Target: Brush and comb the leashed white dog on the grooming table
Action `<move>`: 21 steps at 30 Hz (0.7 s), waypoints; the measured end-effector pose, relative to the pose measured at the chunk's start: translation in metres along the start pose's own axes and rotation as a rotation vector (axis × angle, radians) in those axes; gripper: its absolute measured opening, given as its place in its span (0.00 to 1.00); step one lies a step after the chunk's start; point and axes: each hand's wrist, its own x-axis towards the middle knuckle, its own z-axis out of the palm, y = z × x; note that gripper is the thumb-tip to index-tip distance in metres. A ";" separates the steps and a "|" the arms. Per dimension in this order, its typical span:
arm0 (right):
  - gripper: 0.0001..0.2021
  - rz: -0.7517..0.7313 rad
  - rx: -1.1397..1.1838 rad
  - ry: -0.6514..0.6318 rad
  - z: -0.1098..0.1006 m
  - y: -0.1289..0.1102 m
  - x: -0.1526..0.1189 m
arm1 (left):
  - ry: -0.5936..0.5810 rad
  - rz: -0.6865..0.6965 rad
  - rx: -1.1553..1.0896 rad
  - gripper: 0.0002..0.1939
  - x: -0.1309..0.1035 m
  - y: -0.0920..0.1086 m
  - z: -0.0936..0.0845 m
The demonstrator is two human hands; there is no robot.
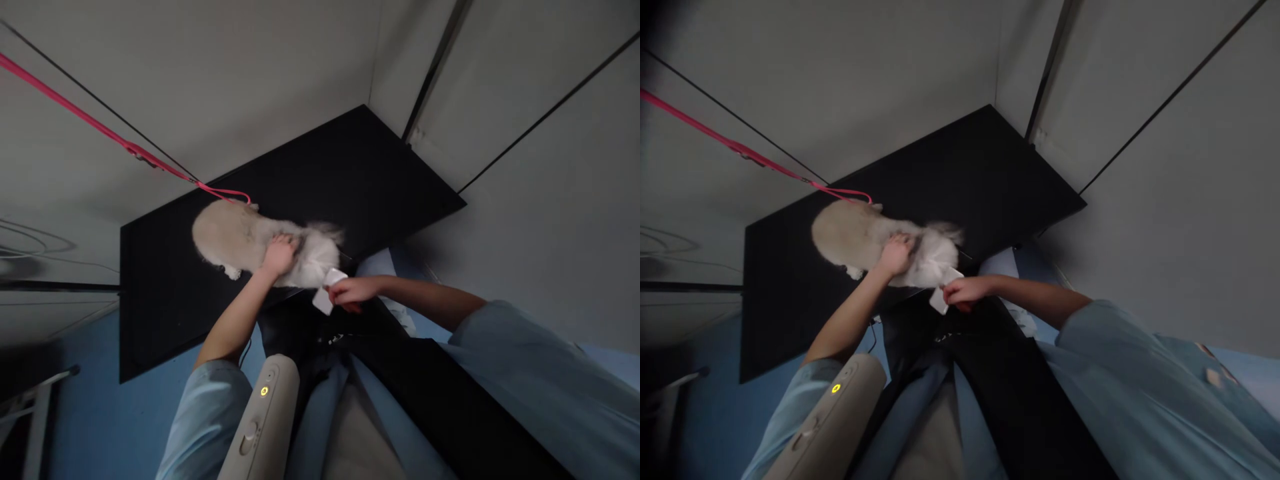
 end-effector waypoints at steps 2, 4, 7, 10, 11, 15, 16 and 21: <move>0.23 -0.082 0.166 -0.157 0.011 0.014 -0.014 | 0.157 -0.077 -0.103 0.32 0.002 0.002 -0.008; 0.37 -0.192 0.286 -0.188 0.021 0.024 -0.027 | 0.287 -0.067 -0.206 0.32 0.009 0.006 -0.016; 0.35 -0.266 0.208 0.134 0.029 0.027 -0.039 | 0.155 0.094 -0.222 0.26 0.022 0.013 -0.019; 0.17 -0.230 -0.046 0.634 0.023 0.018 -0.042 | -0.097 0.128 -0.045 0.31 0.029 0.016 -0.010; 0.15 -0.224 -0.128 0.768 0.019 0.014 -0.040 | -0.126 0.117 0.015 0.35 0.028 0.015 -0.006; 0.11 -0.287 -0.244 1.134 -0.008 -0.008 -0.017 | -0.081 0.168 0.091 0.43 0.018 0.010 0.008; 0.10 -0.308 -0.220 1.121 -0.017 -0.013 -0.008 | -0.063 0.177 0.083 0.44 0.014 0.009 0.011; 0.09 -0.396 -0.056 1.249 -0.054 -0.022 0.026 | 0.021 0.066 0.046 0.42 -0.006 0.007 0.027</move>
